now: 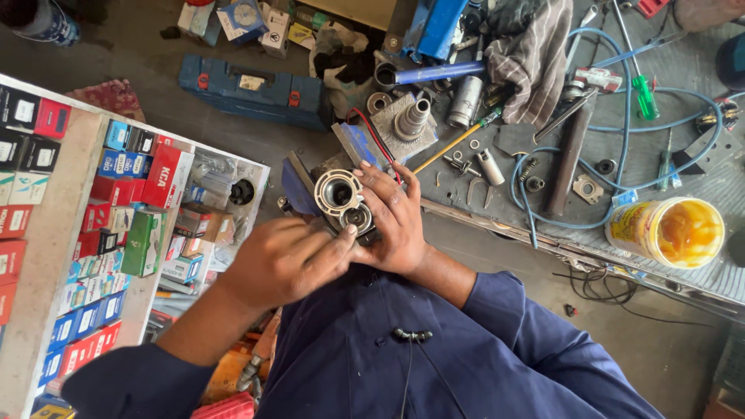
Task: The person assembles small mechanical components into a cylindrical housing clamped in a bench vise. They insert a ring and a cylindrical part, then use a yellow sanding pad to clean the interior of the housing and the inserted parts. The person repeatedly wipes and reinserts the components while working at a cluttered workbench.
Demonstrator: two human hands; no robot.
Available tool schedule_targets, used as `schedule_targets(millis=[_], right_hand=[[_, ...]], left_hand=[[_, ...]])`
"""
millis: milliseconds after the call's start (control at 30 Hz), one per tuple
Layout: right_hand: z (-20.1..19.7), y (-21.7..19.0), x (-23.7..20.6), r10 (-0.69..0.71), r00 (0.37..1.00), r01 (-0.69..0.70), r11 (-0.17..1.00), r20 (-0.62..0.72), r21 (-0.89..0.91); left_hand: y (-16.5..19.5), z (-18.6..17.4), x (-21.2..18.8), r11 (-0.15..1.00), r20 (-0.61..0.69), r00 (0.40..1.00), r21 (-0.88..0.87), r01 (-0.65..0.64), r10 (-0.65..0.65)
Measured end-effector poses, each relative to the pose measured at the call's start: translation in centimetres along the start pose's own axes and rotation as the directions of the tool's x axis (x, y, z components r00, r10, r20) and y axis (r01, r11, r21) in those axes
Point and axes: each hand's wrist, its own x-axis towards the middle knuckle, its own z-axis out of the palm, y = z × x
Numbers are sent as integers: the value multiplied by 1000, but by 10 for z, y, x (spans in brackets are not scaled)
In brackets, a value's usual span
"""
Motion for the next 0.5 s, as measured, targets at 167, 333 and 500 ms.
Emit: schedule_targets(millis=[167,333,500], right_hand=[[1,0,0,-28,1000,28,999,-11,26],[3,-1,1,-9,1000,10,1000,-20,13],[2,-2,0,0,1000,0,1000,-11,9]], left_hand=[[13,11,-5,919,-42,936,-213,333,-349],[11,22,-8,765,11,848,-425,484,-530],[4,24,-8,856,-82,916,-396,332,-393]])
